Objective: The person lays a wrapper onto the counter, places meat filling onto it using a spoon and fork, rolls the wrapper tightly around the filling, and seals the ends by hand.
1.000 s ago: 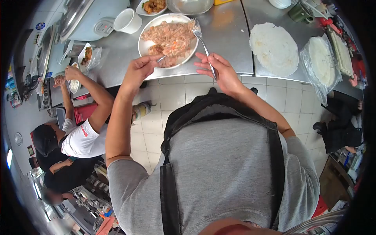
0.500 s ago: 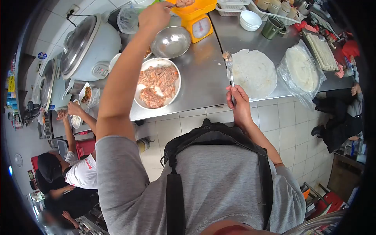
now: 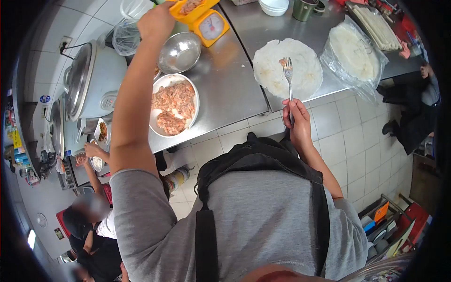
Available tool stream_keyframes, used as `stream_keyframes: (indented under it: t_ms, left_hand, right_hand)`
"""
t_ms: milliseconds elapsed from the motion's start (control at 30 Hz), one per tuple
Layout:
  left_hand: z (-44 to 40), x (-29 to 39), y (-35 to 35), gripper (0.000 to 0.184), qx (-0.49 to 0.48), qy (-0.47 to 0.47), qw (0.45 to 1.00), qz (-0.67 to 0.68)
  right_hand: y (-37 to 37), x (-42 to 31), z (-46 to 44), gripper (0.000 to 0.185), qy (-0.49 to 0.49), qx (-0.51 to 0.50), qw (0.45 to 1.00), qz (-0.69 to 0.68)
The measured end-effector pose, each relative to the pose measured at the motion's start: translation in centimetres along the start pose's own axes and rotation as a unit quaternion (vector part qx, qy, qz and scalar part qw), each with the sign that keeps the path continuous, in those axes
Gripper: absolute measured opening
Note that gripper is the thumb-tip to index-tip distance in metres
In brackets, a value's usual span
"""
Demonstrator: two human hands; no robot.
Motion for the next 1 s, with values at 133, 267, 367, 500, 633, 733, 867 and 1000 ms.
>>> stream_keyframes:
  t_ms: [133,267,367,500,633,733,867,1000]
  left_hand:
    - [0.7,-0.9,1.0,0.034,-0.016,0.029,0.999,-0.011]
    - [2.1,-0.4,2.5,0.034,-0.046,0.048,0.998,-0.004]
    - [3.1,-0.5,2.9,0.034,-0.030,0.053,0.998,0.008]
    - [3.7,-1.0,2.8,0.033,-0.047,0.060,0.997,0.019]
    - [4.3,-0.1,3.2,0.033,-0.042,0.065,0.997,0.028]
    - [4.2,0.4,3.0,0.033,-0.033,0.046,0.998,0.031]
    - [4.3,1.0,3.3,0.033,-0.029,0.056,0.995,0.072]
    - [6.1,1.3,3.9,0.034,0.004,0.032,0.983,0.178]
  right_hand:
    - [0.3,0.5,0.3,0.023,-0.004,0.010,1.000,-0.006]
    - [0.7,1.2,0.4,0.022,-0.013,0.008,1.000,-0.025]
    - [0.7,1.4,0.4,0.020,-0.012,-0.001,0.999,-0.040]
    - [1.0,1.9,0.0,0.019,-0.014,0.002,0.999,-0.050]
    - [1.2,1.9,-0.5,0.019,-0.016,-0.004,0.998,-0.058]
    - [1.5,2.0,-0.8,0.017,-0.013,-0.004,0.997,-0.071]
    - [2.1,1.7,-1.4,0.017,0.007,-0.004,0.997,-0.074]
    - [2.2,0.7,-2.3,0.017,0.029,-0.009,0.999,-0.045]
Point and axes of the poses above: each hand's wrist, its own z-axis away from the middle knuckle, its own y-axis out of the back of the hand, x = y × z, the point moved 5 cm from there along -z, towards the middle knuckle, and after that the axes turned 10 degrees about -x, right-handed, at the moved point
